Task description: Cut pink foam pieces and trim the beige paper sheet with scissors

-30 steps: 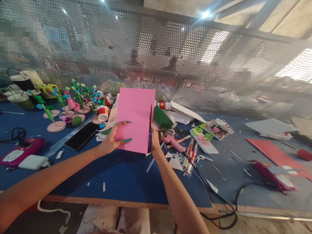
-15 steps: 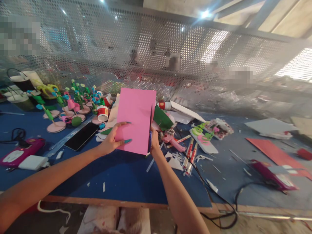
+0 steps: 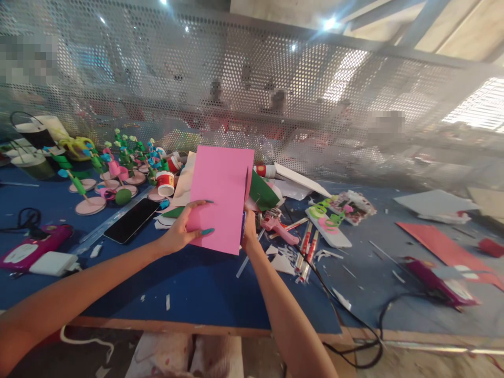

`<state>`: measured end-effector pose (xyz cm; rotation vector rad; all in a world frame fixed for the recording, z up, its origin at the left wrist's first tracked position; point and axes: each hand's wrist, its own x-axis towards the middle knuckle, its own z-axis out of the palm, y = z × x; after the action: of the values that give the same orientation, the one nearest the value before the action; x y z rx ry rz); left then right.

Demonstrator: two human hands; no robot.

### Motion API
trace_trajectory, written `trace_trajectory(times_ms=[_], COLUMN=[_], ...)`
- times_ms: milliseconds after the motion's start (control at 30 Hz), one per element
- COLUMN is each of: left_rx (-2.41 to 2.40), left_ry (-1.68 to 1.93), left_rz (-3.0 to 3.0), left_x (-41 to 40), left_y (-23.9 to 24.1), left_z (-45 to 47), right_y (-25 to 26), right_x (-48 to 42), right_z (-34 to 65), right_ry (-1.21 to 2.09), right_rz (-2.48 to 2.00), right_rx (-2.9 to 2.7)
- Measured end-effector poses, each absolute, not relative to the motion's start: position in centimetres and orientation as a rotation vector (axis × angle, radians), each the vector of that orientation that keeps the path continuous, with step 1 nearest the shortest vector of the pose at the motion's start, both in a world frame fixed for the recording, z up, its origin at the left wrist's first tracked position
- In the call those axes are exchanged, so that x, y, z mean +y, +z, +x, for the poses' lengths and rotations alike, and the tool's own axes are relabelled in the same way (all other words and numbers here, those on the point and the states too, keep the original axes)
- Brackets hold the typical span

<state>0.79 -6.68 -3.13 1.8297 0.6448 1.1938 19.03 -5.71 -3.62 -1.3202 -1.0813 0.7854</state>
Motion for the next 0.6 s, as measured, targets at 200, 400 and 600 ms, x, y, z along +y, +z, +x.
trace_trajectory(times_ms=[200,400,600], left_rx=[0.642,0.675,0.691], left_ry=[1.195,1.205,1.209], left_rz=[1.845,1.863,1.850], left_x=[-6.97,-7.00,-7.00], left_y=[-3.92,-3.89,-3.81], left_z=[1.01,1.09,1.06], right_y=[-2.81,-3.47,-3.70], right_x=[-6.00,-5.51,-5.22], right_z=[19.44,19.42,19.46], right_ry=[0.746,0.805,0.793], right_rz=[-1.278,-1.305,-1.282], right_rx=[-1.127,-1.022,-1.006])
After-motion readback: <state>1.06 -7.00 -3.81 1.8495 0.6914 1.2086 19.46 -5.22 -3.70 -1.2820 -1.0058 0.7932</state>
